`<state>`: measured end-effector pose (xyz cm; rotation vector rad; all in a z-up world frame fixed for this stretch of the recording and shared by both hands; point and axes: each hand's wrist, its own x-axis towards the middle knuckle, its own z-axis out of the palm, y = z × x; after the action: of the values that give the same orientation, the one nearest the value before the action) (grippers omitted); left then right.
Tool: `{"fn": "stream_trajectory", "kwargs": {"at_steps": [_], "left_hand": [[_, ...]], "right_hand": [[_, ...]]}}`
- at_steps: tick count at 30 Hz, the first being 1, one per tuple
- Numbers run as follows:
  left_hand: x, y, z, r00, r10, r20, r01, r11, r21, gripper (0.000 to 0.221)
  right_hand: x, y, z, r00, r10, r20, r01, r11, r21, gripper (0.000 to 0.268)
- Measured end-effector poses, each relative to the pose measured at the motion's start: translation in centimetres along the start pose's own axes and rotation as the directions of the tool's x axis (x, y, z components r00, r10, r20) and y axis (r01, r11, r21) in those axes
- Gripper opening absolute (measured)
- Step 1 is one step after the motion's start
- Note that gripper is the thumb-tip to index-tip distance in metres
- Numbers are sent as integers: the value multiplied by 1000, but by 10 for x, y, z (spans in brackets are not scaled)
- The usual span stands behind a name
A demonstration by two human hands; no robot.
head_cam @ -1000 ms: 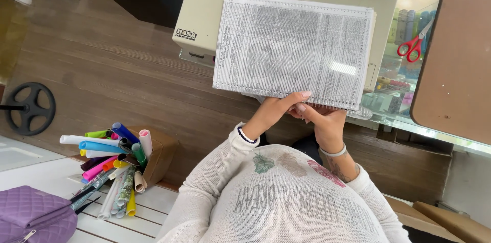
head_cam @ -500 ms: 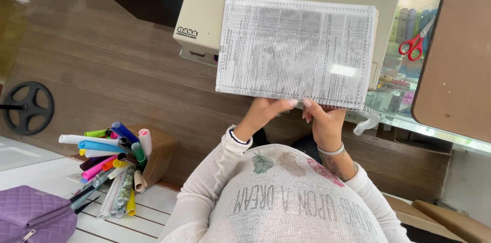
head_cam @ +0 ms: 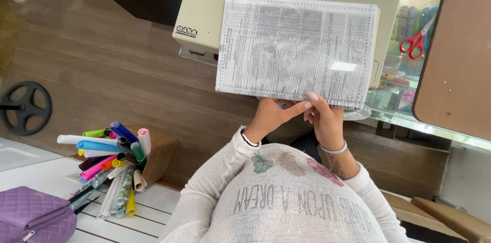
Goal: Binding a stack of papers with a spiral coil to create a notebook
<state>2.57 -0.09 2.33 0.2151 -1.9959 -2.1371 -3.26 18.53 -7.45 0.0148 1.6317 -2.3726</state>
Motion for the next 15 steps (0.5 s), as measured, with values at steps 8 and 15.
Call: {"fn": "stream_trajectory", "kwargs": {"at_steps": [8, 15], "left_hand": [[6, -44, -2, 1000, 0, 12, 2, 982, -188, 33], [9, -26, -5, 995, -78, 68, 88, 985, -148, 58]], "right_hand": [[-7, -11, -2, 976, -214, 48, 211, 975, 63, 20], [-16, -45, 37, 959, -266, 97, 262, 964, 52, 21]]}}
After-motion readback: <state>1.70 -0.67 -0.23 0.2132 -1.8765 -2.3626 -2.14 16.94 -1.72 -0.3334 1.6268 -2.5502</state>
